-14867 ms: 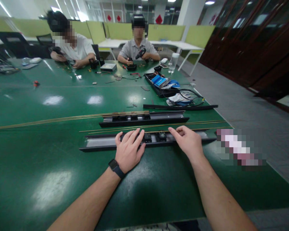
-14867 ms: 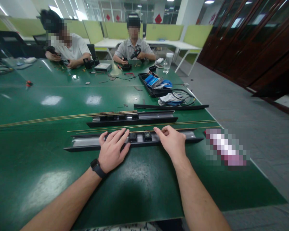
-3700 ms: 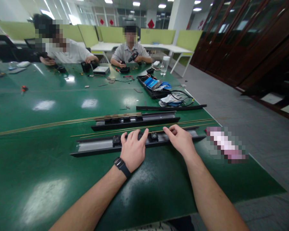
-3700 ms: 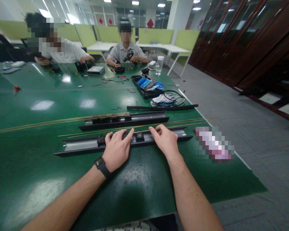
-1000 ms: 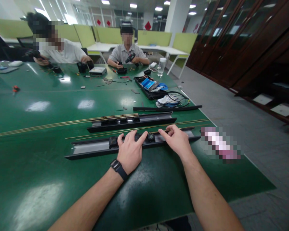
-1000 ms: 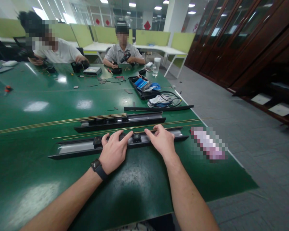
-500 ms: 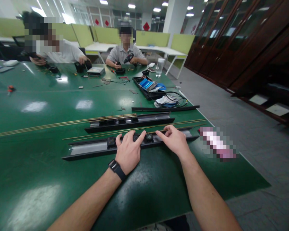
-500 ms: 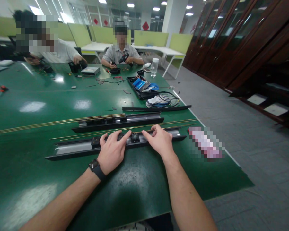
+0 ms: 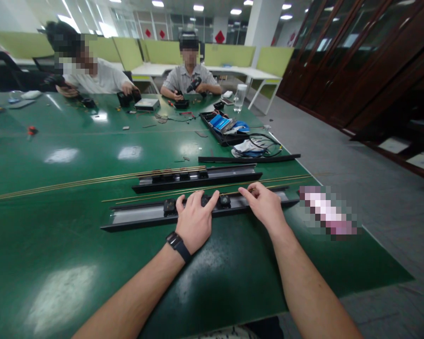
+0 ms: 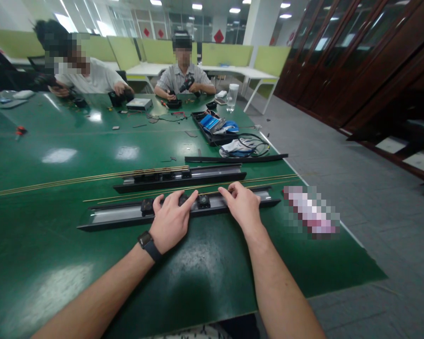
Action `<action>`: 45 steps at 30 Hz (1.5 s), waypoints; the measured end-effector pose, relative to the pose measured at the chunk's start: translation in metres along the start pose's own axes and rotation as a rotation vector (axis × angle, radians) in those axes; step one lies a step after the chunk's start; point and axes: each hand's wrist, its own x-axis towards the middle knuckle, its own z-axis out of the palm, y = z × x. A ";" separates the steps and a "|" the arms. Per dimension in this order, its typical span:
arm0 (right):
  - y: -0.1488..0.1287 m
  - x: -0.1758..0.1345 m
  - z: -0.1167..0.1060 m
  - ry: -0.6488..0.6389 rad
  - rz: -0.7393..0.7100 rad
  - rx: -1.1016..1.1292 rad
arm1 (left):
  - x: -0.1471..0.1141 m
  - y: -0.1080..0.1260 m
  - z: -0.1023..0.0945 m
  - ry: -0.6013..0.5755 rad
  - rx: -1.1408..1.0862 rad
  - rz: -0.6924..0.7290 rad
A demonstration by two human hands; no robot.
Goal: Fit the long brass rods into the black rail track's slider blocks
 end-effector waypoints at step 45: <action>-0.004 -0.003 -0.001 0.087 -0.101 -0.227 | 0.000 0.002 0.001 -0.044 0.010 -0.007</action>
